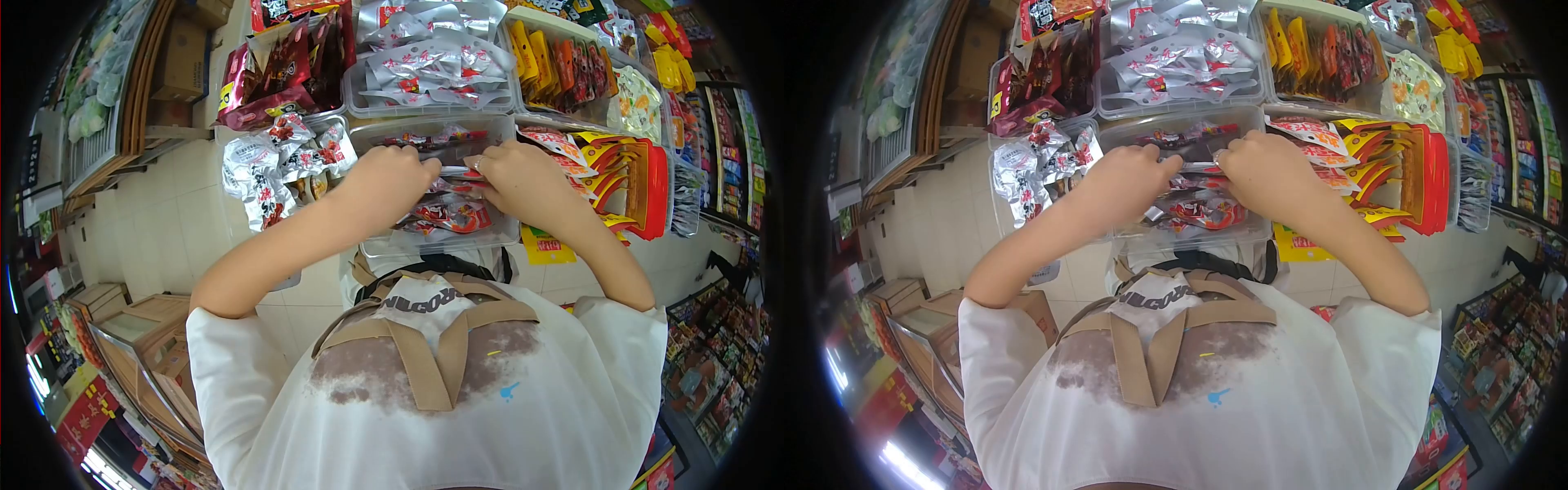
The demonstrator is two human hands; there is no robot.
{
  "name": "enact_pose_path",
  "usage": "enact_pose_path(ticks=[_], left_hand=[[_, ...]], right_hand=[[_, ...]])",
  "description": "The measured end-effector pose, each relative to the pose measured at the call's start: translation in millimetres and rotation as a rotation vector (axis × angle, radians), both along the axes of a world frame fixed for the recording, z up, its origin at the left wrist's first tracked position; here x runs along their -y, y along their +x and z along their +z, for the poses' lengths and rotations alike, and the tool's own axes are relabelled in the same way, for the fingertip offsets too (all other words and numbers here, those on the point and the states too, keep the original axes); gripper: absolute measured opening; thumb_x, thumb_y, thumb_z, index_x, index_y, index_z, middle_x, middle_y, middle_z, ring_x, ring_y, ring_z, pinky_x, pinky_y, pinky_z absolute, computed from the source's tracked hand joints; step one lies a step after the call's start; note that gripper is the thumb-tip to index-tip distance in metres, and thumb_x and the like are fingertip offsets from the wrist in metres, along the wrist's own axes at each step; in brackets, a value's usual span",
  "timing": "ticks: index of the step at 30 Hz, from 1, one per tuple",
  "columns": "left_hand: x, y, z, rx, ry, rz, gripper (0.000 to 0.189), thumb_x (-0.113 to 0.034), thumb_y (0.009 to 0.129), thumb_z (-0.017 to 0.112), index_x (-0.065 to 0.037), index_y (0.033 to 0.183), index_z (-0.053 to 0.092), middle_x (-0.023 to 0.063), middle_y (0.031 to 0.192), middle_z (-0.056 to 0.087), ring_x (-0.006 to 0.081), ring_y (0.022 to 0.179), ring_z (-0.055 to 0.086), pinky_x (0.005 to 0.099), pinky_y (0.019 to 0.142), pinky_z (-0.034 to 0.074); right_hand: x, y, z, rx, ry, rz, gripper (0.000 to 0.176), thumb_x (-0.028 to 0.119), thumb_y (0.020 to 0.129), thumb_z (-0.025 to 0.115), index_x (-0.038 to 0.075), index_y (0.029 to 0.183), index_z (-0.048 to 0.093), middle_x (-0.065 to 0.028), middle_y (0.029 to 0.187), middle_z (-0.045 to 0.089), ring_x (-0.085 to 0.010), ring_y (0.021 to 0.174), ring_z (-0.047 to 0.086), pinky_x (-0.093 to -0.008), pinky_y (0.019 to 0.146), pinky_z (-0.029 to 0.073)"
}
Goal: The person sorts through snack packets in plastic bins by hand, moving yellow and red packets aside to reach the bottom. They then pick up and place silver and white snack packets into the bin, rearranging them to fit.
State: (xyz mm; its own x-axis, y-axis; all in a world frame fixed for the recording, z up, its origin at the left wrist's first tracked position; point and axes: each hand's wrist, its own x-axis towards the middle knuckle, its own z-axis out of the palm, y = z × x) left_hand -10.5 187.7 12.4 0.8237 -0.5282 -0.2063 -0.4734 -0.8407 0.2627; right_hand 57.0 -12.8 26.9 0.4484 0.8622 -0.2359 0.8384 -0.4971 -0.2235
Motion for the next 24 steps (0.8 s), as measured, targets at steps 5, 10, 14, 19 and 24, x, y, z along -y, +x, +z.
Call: enact_pose_path(ticks=[5, 10, 14, 19, 24], left_hand=[[28, 1, -21, 0.015, 0.224, -0.057, 0.019, -0.019, 0.077, 0.061, -0.006, 0.09, 0.055, 0.0082, 0.074, 0.06, 0.0235, 0.07, 0.062, 0.0344, 0.06, 0.047], [4, 4, -17, 0.02, 0.083, -0.033, 0.015, -0.018, 0.075, 0.061, -0.006, 0.082, 0.056, 0.0058, 0.073, 0.059, 0.022, 0.071, 0.061, 0.0335, 0.063, 0.045], [-8, -8, 5, 0.164, -0.029, -0.057, 0.018, -0.019, 0.072, 0.064, -0.005, 0.079, 0.056, 0.0063, 0.072, 0.056, 0.0229, 0.071, 0.06, 0.0333, 0.063, 0.045], [-14, -25, 16, 0.087, -0.074, -0.019, 0.019, -0.02, 0.071, 0.066, -0.004, 0.076, 0.056, 0.0074, 0.073, 0.056, 0.025, 0.073, 0.059, 0.0369, 0.064, 0.046], [-22, -37, 5, -0.019, -0.108, 0.027, 0.017, -0.018, 0.072, 0.065, -0.004, 0.076, 0.056, 0.0077, 0.073, 0.056, 0.0262, 0.072, 0.059, 0.0384, 0.061, 0.047]], right_hand=[[-6, -7, 17, 0.016, 0.16, -0.003, 0.027, 0.016, 0.073, 0.063, 0.003, 0.095, 0.058, -0.0103, 0.087, 0.06, -0.0259, 0.083, 0.058, -0.036, 0.074, 0.048], [-3, -20, 33, -0.097, 0.12, -0.041, 0.017, 0.014, 0.075, 0.062, 0.007, 0.088, 0.055, -0.006, 0.08, 0.057, -0.0252, 0.078, 0.056, -0.0364, 0.071, 0.047], [2, -32, -3, -0.046, 0.13, 0.094, 0.016, 0.011, 0.073, 0.06, 0.008, 0.088, 0.057, -0.0059, 0.08, 0.058, -0.0229, 0.077, 0.057, -0.0349, 0.067, 0.047], [-11, -34, -10, 0.044, 0.049, 0.17, 0.019, 0.008, 0.069, 0.058, 0.007, 0.088, 0.059, -0.006, 0.078, 0.058, -0.0218, 0.078, 0.059, -0.0341, 0.067, 0.048], [-14, -31, -17, -0.044, 0.095, 0.156, 0.014, 0.008, 0.071, 0.057, 0.006, 0.085, 0.058, -0.0074, 0.077, 0.057, -0.0251, 0.071, 0.061, -0.038, 0.06, 0.049]])
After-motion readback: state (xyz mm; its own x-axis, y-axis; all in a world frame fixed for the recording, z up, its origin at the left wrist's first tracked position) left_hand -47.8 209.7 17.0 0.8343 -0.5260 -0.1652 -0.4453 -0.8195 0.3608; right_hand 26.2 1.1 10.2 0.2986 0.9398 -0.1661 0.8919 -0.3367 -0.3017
